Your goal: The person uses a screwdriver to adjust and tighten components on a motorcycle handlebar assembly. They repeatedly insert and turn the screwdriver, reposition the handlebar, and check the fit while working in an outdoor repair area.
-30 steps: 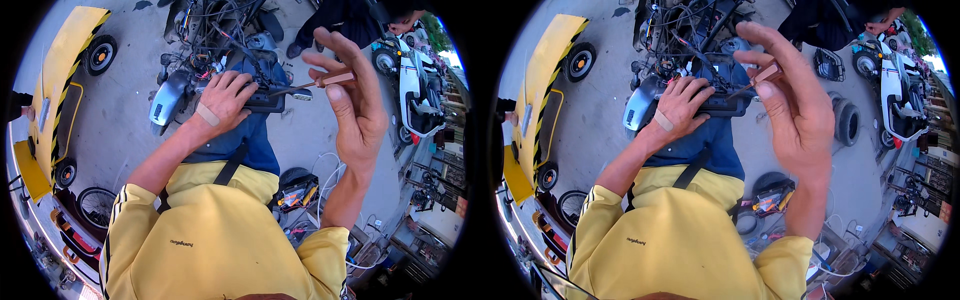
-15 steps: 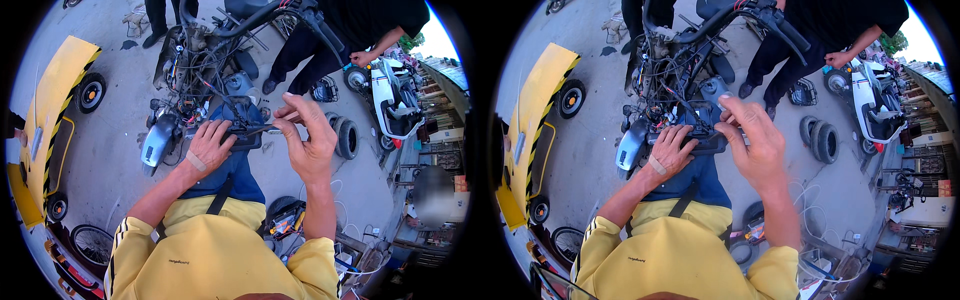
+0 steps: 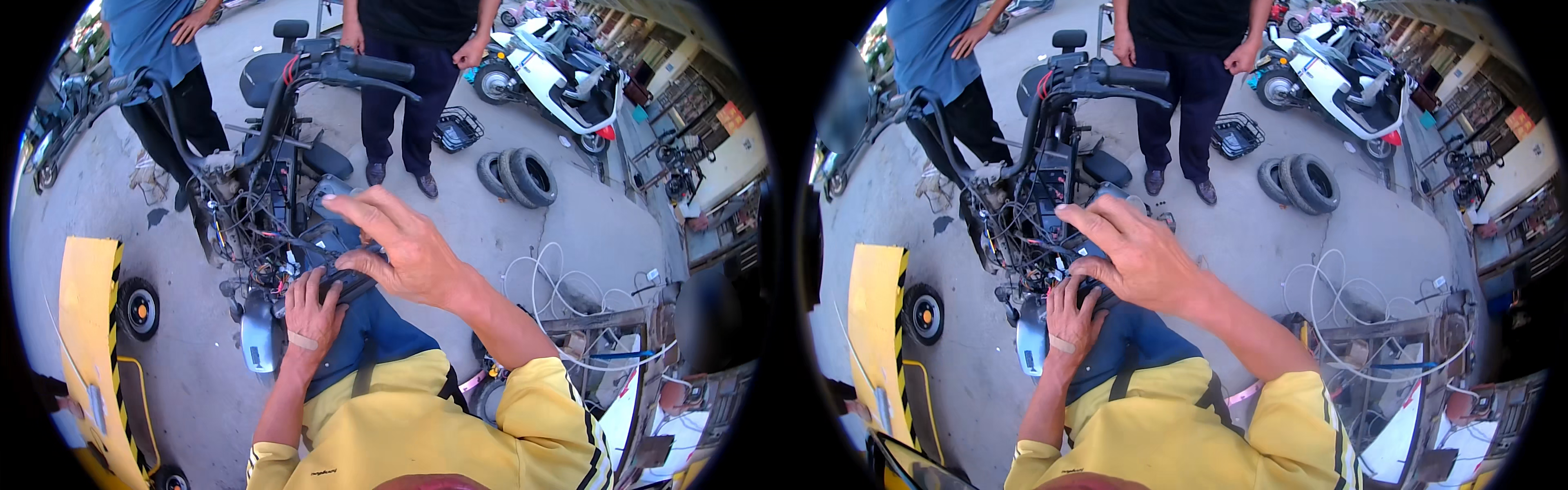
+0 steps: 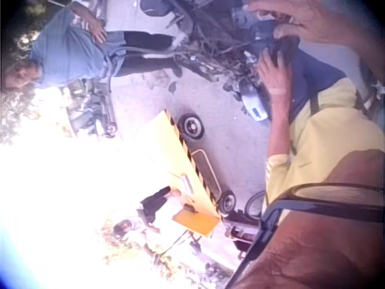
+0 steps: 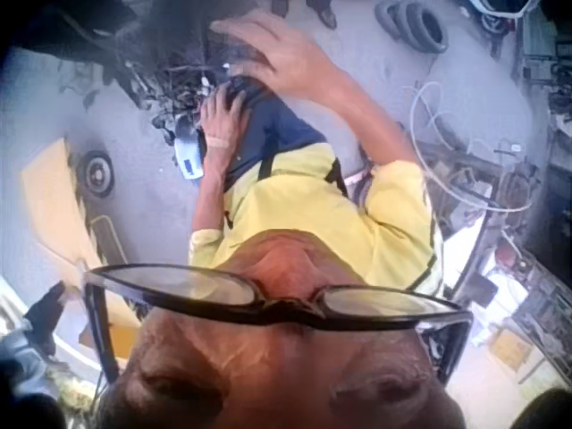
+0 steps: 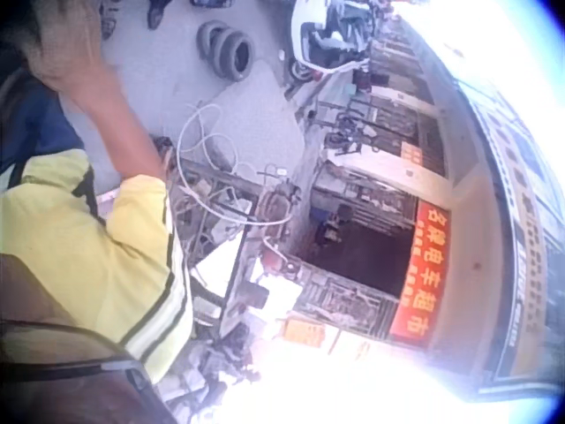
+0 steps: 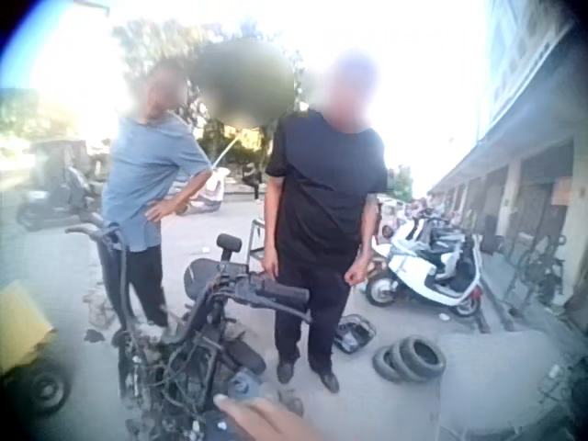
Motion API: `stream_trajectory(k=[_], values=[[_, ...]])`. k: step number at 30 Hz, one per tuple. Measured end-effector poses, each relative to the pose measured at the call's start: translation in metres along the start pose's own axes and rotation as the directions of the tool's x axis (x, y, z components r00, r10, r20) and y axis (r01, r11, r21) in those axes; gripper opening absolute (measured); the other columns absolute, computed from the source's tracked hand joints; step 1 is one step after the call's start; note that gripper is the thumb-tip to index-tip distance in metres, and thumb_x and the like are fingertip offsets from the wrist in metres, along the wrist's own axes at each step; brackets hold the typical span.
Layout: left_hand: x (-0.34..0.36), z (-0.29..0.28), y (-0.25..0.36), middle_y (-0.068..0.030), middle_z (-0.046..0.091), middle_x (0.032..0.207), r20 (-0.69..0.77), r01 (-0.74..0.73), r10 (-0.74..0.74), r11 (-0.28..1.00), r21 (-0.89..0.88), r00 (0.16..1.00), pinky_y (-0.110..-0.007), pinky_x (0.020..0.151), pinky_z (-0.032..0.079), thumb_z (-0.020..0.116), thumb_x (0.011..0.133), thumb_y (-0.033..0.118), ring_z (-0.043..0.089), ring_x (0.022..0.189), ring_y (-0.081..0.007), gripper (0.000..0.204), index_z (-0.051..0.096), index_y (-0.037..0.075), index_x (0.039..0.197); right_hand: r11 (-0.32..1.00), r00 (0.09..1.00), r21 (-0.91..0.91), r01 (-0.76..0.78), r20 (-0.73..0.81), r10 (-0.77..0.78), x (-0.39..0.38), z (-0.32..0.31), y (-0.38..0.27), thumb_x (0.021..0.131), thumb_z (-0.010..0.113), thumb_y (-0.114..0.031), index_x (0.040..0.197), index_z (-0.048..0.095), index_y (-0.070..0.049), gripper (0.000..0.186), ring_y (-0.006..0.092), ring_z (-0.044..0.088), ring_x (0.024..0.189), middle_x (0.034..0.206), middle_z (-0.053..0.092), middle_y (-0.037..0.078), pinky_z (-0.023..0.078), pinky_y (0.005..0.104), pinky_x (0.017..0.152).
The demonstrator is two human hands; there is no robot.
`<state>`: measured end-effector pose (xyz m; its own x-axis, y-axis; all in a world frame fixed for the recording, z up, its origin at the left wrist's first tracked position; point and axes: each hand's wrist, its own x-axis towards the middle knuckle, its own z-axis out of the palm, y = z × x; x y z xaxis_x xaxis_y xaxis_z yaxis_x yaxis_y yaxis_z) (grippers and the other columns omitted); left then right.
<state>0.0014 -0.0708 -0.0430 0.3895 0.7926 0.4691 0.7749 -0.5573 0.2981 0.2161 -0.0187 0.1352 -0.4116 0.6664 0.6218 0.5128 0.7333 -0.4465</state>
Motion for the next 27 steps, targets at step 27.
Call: stream_trajectory(k=[27], values=[[0.007, 0.005, 0.01, -0.0257, 0.055, 0.144, 0.056, -0.039, 0.033, 0.992, 0.12, 0.998, -0.061, 0.109, 0.043, 0.088, 0.081, 0.021, 0.053, 0.131, -0.0487, 0.058, 0.068, 0.01, 0.134, 0.956, 0.985, 0.238, 0.172, -0.016, -0.174, 0.0, 0.007, 0.023, 0.093, 0.077, -0.007, 0.15, 0.062, -0.006, 0.059, 0.0326, 0.071, 0.103, 0.116, 0.067, 0.014, 0.059, 0.0433, 0.085]])
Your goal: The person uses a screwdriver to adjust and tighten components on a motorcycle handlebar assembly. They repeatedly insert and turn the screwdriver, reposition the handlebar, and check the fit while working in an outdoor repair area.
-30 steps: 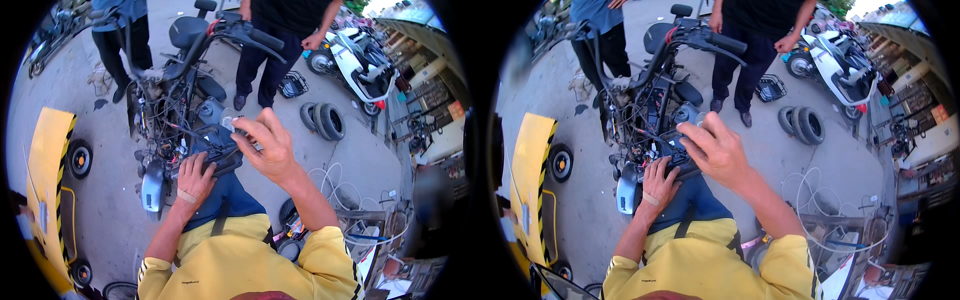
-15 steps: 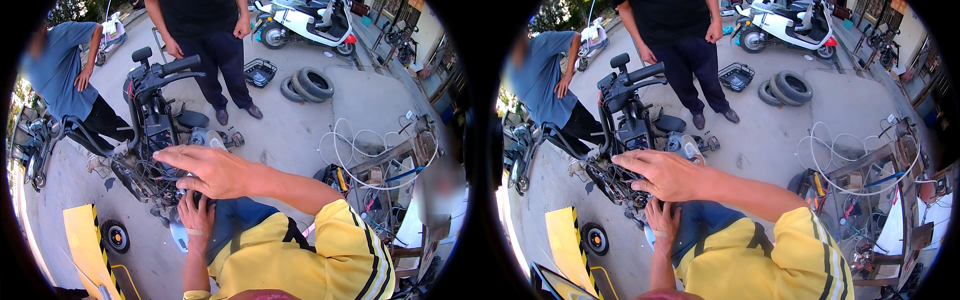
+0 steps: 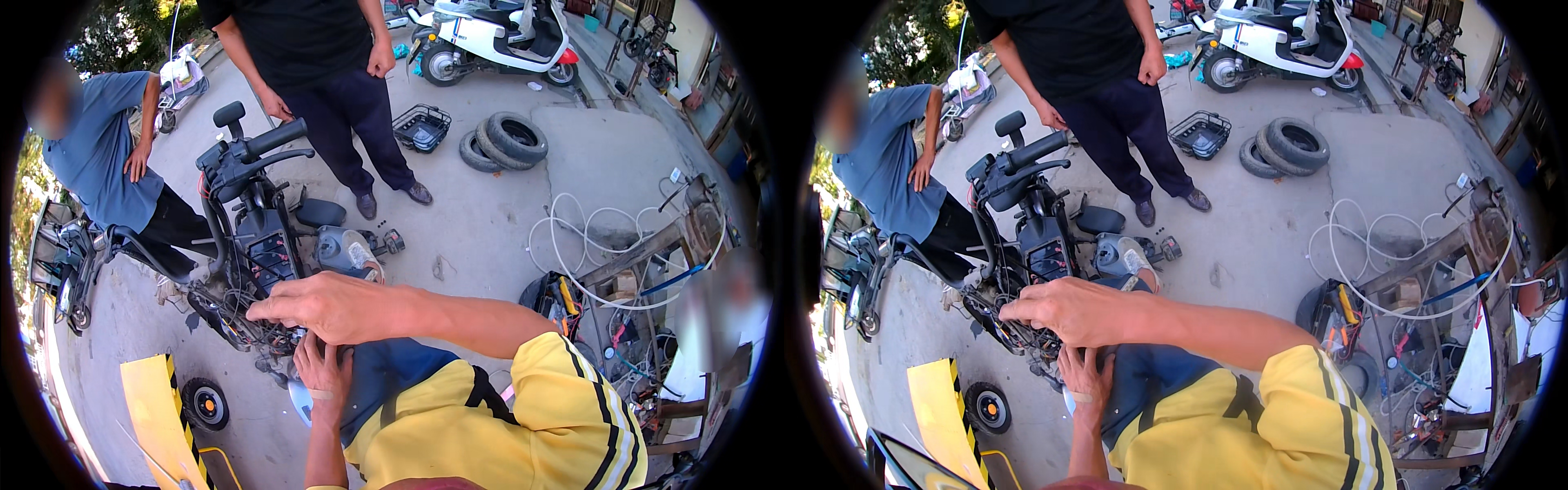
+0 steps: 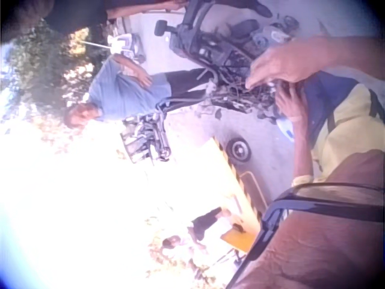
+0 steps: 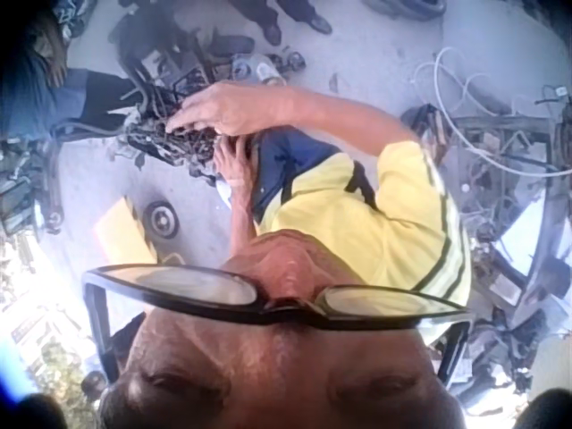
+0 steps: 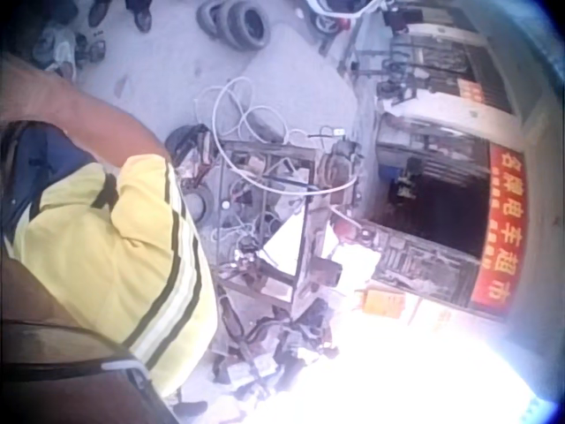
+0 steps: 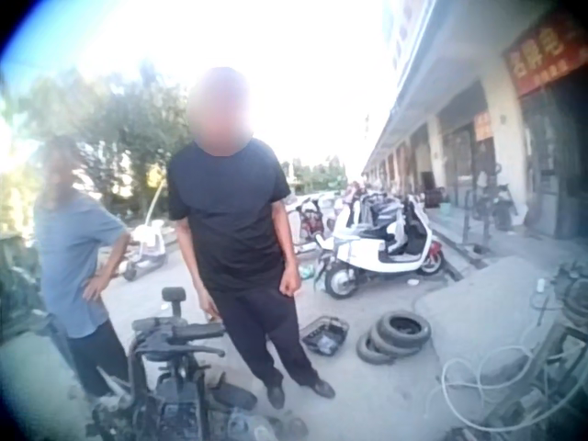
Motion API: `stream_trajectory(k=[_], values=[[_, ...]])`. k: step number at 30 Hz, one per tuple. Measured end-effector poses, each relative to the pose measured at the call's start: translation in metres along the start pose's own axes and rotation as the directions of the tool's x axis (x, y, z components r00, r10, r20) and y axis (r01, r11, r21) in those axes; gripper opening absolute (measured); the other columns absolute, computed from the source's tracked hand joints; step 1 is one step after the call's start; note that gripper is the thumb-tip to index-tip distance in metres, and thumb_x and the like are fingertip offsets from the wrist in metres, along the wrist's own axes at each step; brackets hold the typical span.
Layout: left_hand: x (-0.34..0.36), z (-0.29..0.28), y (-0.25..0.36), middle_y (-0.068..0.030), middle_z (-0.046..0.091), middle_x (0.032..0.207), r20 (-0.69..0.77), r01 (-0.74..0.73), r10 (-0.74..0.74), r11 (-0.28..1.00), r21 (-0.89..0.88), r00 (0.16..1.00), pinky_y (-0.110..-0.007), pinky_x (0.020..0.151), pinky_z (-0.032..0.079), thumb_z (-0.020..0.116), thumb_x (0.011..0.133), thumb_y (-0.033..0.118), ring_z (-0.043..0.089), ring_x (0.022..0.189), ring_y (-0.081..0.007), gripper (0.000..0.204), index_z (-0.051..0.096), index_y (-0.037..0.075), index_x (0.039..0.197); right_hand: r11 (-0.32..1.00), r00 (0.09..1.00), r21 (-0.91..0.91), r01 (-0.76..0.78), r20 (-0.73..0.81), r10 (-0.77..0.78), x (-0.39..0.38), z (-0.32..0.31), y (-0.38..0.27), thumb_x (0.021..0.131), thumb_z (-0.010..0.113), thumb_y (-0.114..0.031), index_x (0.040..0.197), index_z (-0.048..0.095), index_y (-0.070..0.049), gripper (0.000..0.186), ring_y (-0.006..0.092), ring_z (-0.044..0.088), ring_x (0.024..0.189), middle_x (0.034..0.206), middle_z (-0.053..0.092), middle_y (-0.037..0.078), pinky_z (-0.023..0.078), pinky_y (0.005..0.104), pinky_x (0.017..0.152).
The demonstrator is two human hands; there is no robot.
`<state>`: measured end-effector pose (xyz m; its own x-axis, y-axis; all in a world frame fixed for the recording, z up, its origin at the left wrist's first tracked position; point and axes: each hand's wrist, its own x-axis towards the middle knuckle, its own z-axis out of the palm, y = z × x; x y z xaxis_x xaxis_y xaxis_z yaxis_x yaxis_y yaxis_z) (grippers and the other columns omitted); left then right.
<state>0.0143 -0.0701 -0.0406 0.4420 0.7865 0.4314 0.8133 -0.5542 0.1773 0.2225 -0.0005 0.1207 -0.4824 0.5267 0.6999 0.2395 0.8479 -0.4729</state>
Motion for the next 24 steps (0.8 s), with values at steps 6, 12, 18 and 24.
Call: stream_trajectory(k=[6, 12, 18, 24], values=[[0.003, -0.001, 0.001, -0.0257, 0.054, 0.145, -0.007, -0.015, 0.015, 1.0, -0.006, 1.0, -0.061, 0.108, 0.044, 0.088, 0.081, 0.02, 0.053, 0.132, -0.0488, 0.056, 0.068, 0.009, 0.133, 0.967, 0.993, -0.225, -0.12, -0.028, 0.116, -0.007, -0.006, -0.006, 0.092, 0.079, -0.009, 0.149, 0.062, -0.007, 0.06, 0.0357, 0.071, 0.099, 0.117, 0.066, 0.015, 0.059, 0.0444, 0.084], [-0.001, -0.003, 0.0, -0.0252, 0.054, 0.146, 0.011, 0.0, 0.0, 1.0, -0.003, 1.0, -0.06, 0.109, 0.044, 0.088, 0.081, 0.019, 0.053, 0.133, -0.0478, 0.058, 0.068, 0.01, 0.135, 1.0, 0.999, 0.018, -0.013, -0.047, 0.014, -0.003, 0.003, 0.002, 0.093, 0.079, -0.01, 0.153, 0.058, -0.008, 0.064, 0.0328, 0.072, 0.095, 0.117, 0.066, 0.012, 0.061, 0.042, 0.081], [-0.002, -0.002, 0.001, -0.0247, 0.056, 0.143, -0.01, 0.002, -0.002, 1.0, 0.0, 1.0, -0.06, 0.108, 0.044, 0.088, 0.08, 0.019, 0.053, 0.132, -0.0473, 0.056, 0.071, 0.011, 0.133, 0.985, 0.998, -0.167, -0.051, -0.039, 0.045, 0.0, 0.006, -0.001, 0.089, 0.076, -0.001, 0.154, 0.056, -0.006, 0.068, 0.0359, 0.073, 0.102, 0.122, 0.065, 0.015, 0.061, 0.0439, 0.085], [-0.006, -0.003, 0.0, -0.0242, 0.056, 0.143, -0.013, 0.016, -0.016, 1.0, 0.004, 1.0, -0.059, 0.108, 0.044, 0.087, 0.08, 0.019, 0.054, 0.132, -0.0464, 0.054, 0.072, 0.011, 0.131, 0.998, 0.996, 0.027, -0.057, 0.075, 0.054, 0.006, 0.002, -0.003, 0.093, 0.076, -0.004, 0.149, 0.06, -0.005, 0.059, 0.0351, 0.073, 0.097, 0.116, 0.065, 0.014, 0.061, 0.0432, 0.079]])
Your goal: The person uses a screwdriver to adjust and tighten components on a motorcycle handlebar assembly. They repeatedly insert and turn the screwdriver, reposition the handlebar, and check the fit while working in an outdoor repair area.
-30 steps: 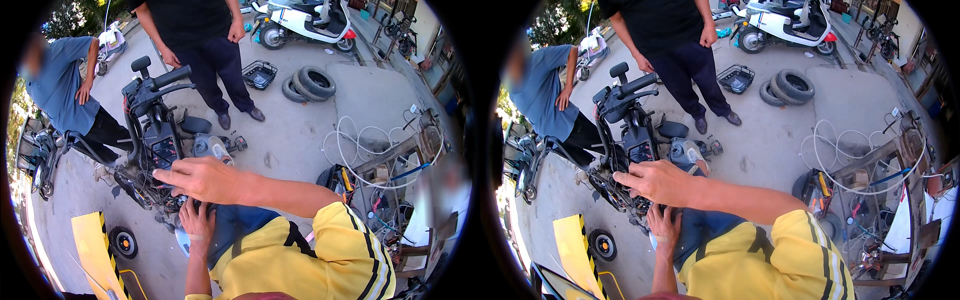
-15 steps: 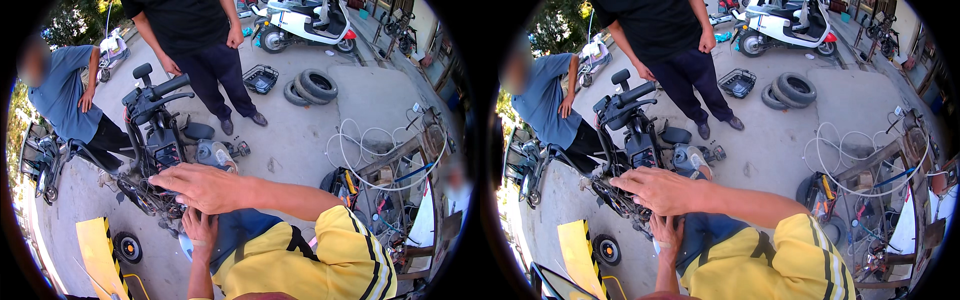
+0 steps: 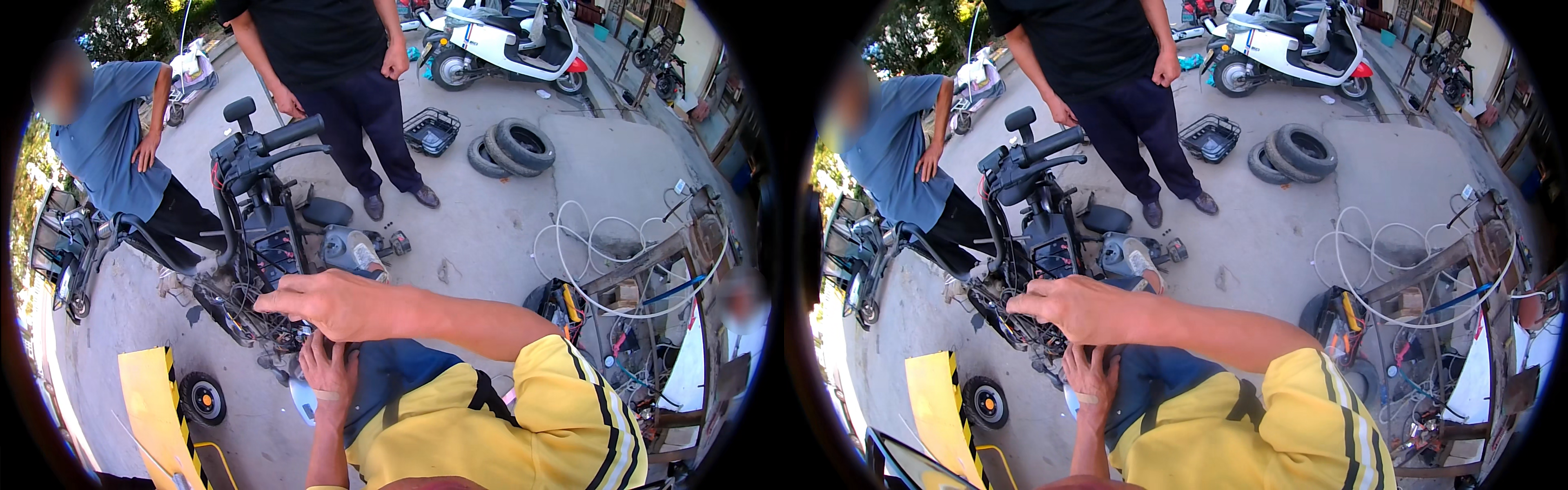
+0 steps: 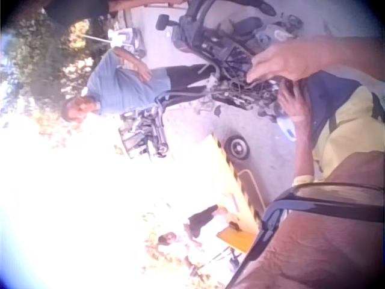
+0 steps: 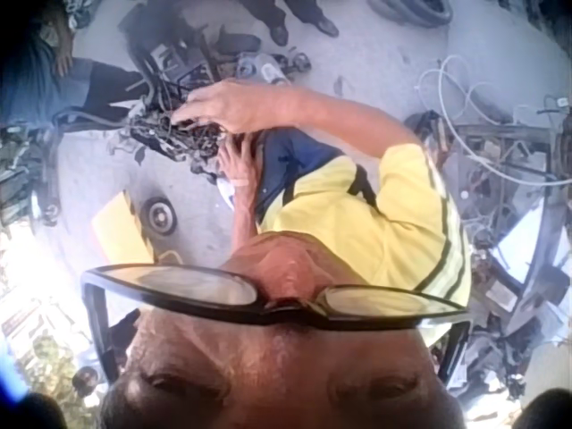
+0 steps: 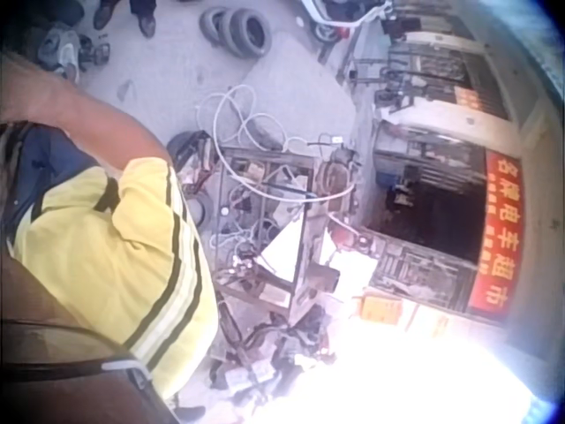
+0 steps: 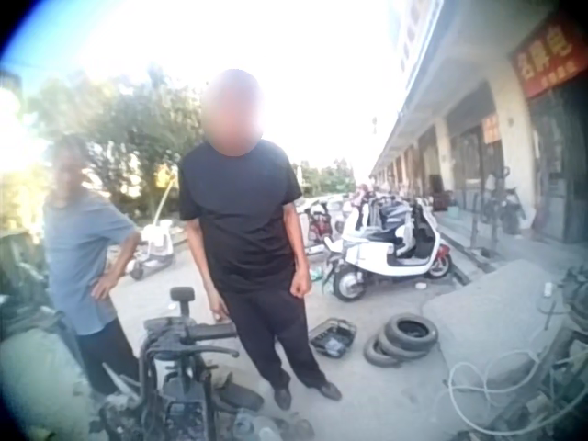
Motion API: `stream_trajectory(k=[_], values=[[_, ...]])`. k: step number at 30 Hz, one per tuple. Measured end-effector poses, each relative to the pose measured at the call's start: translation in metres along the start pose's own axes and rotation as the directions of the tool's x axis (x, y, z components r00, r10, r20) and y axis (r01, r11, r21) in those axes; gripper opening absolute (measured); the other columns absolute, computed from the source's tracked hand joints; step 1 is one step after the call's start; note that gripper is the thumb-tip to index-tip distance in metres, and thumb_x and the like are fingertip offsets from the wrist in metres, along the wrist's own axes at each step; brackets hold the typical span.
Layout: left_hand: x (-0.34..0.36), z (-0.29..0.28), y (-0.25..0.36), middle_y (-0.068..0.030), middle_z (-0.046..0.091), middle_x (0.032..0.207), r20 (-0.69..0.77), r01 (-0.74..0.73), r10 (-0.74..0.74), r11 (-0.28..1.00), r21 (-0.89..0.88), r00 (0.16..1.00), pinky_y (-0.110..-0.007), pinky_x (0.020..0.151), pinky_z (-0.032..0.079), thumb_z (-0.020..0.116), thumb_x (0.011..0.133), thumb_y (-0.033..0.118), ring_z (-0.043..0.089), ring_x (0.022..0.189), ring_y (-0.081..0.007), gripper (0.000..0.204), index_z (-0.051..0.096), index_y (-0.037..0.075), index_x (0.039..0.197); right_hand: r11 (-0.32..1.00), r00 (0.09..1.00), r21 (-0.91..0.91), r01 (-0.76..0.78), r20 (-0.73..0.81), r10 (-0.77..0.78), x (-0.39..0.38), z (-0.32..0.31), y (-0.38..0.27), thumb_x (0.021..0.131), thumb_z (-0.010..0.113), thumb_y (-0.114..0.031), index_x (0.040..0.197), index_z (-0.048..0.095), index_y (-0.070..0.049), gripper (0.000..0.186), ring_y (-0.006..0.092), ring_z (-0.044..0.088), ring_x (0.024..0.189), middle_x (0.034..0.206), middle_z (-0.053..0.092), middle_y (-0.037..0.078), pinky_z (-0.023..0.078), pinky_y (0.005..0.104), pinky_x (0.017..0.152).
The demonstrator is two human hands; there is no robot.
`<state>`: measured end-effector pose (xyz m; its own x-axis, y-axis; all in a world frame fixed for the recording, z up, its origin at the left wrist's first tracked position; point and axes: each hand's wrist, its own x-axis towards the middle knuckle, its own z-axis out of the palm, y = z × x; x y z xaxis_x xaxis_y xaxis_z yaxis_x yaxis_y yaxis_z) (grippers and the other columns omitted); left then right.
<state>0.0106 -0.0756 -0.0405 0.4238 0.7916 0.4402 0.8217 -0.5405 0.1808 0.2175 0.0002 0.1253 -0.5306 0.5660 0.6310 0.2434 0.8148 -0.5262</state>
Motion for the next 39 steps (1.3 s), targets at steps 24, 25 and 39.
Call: stream_trajectory(k=[24, 25, 39], values=[[-0.002, 0.003, -0.001, -0.0208, 0.058, 0.145, -0.017, -0.003, 0.003, 1.0, -0.002, 1.0, -0.06, 0.109, 0.045, 0.088, 0.08, 0.022, 0.055, 0.133, -0.0445, 0.055, 0.072, 0.013, 0.132, 0.999, 0.998, -0.005, -0.039, -0.043, 0.038, -0.006, 0.006, 0.0, 0.095, 0.073, -0.005, 0.148, 0.061, -0.008, 0.055, 0.0335, 0.072, 0.095, 0.114, 0.063, 0.013, 0.062, 0.0414, 0.079], [-0.001, 0.004, -0.001, -0.021, 0.058, 0.145, -0.018, -0.011, 0.011, 1.0, -0.008, 1.0, -0.06, 0.109, 0.045, 0.088, 0.08, 0.022, 0.055, 0.133, -0.0447, 0.056, 0.072, 0.013, 0.133, 0.993, 0.999, -0.105, -0.046, -0.029, 0.043, -0.008, 0.007, 0.0, 0.095, 0.073, -0.004, 0.15, 0.06, -0.008, 0.057, 0.0349, 0.073, 0.101, 0.12, 0.064, 0.014, 0.062, 0.0419, 0.081], [-0.001, 0.005, -0.004, -0.0224, 0.058, 0.143, -0.027, -0.053, 0.054, 0.998, 0.037, 0.998, -0.06, 0.107, 0.046, 0.087, 0.081, 0.021, 0.056, 0.13, -0.0455, 0.058, 0.07, 0.012, 0.136, 0.981, 0.99, -0.181, -0.062, -0.134, 0.038, -0.013, 0.015, 0.002, 0.091, 0.072, 0.0, 0.147, 0.061, -0.006, 0.058, 0.0365, 0.073, 0.101, 0.11, 0.064, 0.013, 0.06, 0.0454, 0.076]])
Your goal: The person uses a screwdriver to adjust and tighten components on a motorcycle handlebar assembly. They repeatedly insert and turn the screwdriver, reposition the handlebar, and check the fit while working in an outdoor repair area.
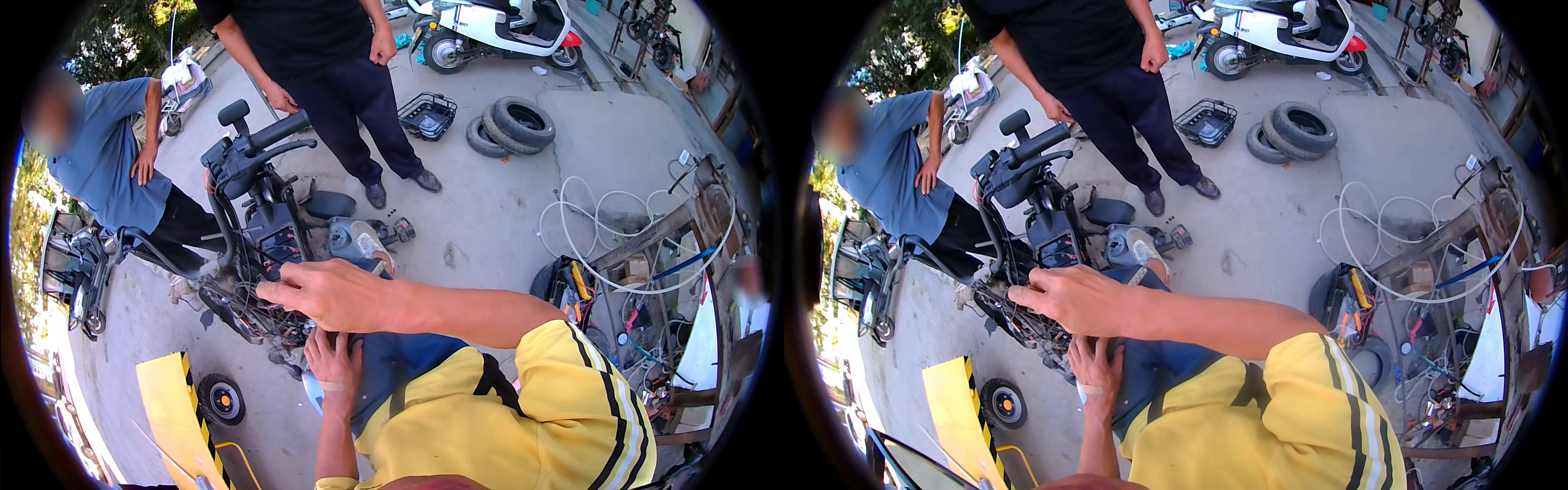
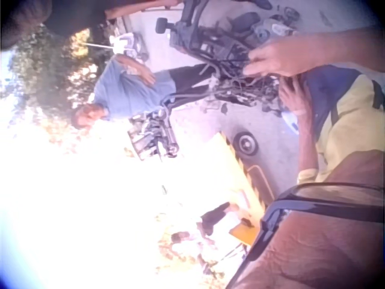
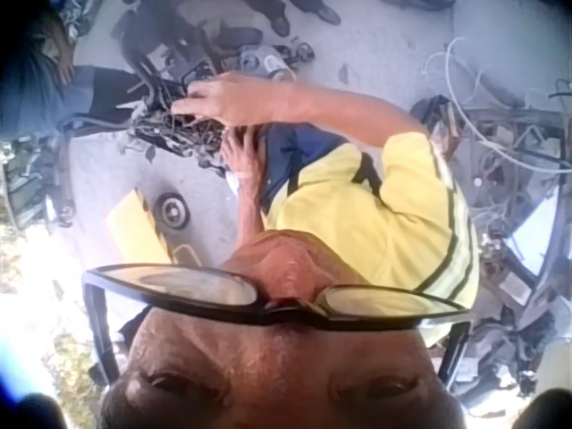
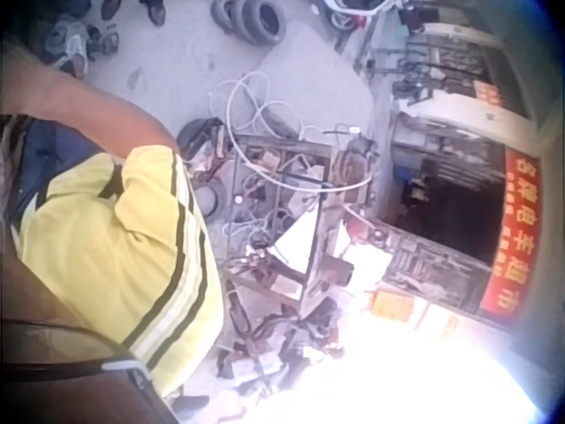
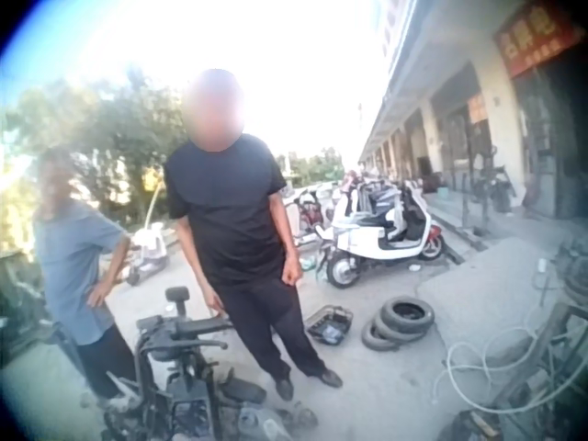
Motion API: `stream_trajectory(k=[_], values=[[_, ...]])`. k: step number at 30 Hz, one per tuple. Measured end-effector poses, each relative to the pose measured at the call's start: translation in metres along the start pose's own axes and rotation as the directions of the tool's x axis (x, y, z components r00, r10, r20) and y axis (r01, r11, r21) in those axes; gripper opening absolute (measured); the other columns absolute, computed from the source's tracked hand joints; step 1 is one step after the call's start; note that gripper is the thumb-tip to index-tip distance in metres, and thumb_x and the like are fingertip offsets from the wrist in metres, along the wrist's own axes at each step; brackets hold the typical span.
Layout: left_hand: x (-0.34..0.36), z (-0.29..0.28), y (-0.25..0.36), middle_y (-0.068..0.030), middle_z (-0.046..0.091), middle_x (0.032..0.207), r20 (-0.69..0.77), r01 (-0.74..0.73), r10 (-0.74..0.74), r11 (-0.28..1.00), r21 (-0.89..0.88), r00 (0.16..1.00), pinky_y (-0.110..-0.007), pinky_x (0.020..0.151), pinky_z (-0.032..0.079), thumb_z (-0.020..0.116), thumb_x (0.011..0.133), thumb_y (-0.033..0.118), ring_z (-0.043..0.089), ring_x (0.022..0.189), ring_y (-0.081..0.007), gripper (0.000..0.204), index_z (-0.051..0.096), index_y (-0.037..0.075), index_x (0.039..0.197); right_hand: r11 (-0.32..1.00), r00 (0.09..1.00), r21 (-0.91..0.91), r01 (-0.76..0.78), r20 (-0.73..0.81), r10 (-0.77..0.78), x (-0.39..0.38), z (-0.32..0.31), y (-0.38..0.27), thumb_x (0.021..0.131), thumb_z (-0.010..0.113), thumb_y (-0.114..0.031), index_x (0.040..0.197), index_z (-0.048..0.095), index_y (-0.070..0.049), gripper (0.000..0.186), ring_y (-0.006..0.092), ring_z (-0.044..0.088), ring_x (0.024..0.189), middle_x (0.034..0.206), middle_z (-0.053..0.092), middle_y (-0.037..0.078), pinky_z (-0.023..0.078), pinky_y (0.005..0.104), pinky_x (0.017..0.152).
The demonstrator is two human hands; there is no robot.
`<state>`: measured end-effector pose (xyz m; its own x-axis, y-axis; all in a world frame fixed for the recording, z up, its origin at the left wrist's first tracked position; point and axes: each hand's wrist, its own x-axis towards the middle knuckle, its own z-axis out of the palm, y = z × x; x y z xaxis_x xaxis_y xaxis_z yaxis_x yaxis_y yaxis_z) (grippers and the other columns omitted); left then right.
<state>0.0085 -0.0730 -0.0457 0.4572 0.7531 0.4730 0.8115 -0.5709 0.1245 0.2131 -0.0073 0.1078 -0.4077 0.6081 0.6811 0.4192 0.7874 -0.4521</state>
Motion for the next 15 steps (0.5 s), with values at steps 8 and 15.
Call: stream_trajectory(k=[8, 15], values=[[0.0, 0.0, 0.002, -0.0212, 0.058, 0.145, 0.008, 0.013, -0.013, 1.0, -0.015, 1.0, -0.06, 0.107, 0.045, 0.087, 0.081, 0.021, 0.056, 0.132, -0.0446, 0.058, 0.07, 0.012, 0.136, 0.973, 0.996, 0.213, 0.087, -0.008, -0.087, 0.002, -0.007, 0.006, 0.091, 0.077, -0.002, 0.143, 0.064, -0.007, 0.054, 0.0364, 0.074, 0.095, 0.103, 0.066, 0.014, 0.06, 0.0458, 0.074], [0.001, 0.001, 0.0, -0.0199, 0.056, 0.145, 0.026, 0.007, -0.007, 1.0, -0.015, 1.0, -0.059, 0.107, 0.045, 0.087, 0.08, 0.021, 0.055, 0.132, -0.0434, 0.057, 0.071, 0.014, 0.134, 0.999, 0.991, 0.025, 0.031, -0.13, -0.028, -0.009, -0.002, -0.001, 0.092, 0.078, -0.003, 0.14, 0.064, -0.006, 0.05, 0.0377, 0.072, 0.089, 0.099, 0.065, 0.013, 0.06, 0.0458, 0.072]])
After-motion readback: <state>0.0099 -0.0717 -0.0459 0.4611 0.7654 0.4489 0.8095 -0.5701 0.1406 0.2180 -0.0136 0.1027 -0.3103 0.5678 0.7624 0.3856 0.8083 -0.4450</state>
